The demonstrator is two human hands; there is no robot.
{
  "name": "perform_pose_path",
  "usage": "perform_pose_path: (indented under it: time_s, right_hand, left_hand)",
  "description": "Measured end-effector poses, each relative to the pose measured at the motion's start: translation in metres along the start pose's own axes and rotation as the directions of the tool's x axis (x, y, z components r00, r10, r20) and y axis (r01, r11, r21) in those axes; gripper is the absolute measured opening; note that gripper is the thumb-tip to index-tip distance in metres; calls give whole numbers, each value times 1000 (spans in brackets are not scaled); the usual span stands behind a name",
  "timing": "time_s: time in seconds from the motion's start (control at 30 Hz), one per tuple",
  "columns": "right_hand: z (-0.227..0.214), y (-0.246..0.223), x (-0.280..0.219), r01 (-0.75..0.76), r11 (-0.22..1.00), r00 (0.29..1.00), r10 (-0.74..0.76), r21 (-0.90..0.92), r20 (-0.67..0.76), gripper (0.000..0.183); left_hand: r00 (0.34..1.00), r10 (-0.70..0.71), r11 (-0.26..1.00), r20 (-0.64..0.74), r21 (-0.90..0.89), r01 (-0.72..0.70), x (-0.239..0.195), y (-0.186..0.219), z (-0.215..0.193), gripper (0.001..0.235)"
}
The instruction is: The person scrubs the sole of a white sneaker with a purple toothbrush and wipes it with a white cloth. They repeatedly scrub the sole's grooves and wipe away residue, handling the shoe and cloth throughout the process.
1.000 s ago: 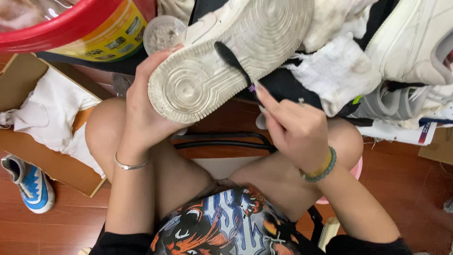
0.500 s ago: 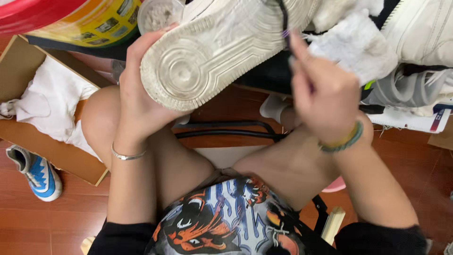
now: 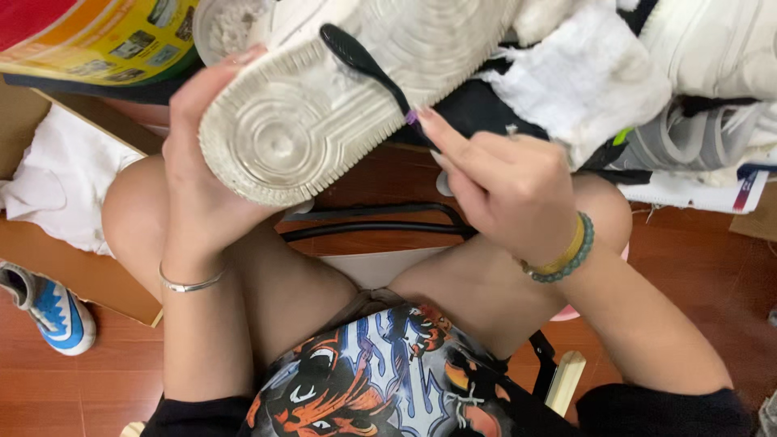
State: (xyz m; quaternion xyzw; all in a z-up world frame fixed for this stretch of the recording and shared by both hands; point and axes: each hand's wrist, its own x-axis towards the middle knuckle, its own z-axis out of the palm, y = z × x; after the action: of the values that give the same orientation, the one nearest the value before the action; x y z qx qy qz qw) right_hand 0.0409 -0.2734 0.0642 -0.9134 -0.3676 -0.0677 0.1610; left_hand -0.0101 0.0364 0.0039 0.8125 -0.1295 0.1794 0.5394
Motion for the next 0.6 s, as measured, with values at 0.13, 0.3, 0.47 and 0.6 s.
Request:
perform_pose_path:
  time_s: [0.13,0.3,0.47,0.6]
  right_hand:
    - [4,-1,-8,-14,1000,1000,14,11,5,43]
    - [5,-2,-21,3,955,999,8,297,-37,43]
    - [21,11,-19,-231,956,944,266,182,-196,38]
    - [34,-5,-16,-238,969,954,247,71,-172,40]
  left_hand:
    - [999,6,999,35,-36,-5,-5,-1,0,89]
    - [1000,7,1000,19,-15,-7,-2,-4,2,84]
    - [1000,12,1000,28,-27,-12,0,-5,2,87]
    - [1000,2,1000,26,-13,-2,1,-5,3,86]
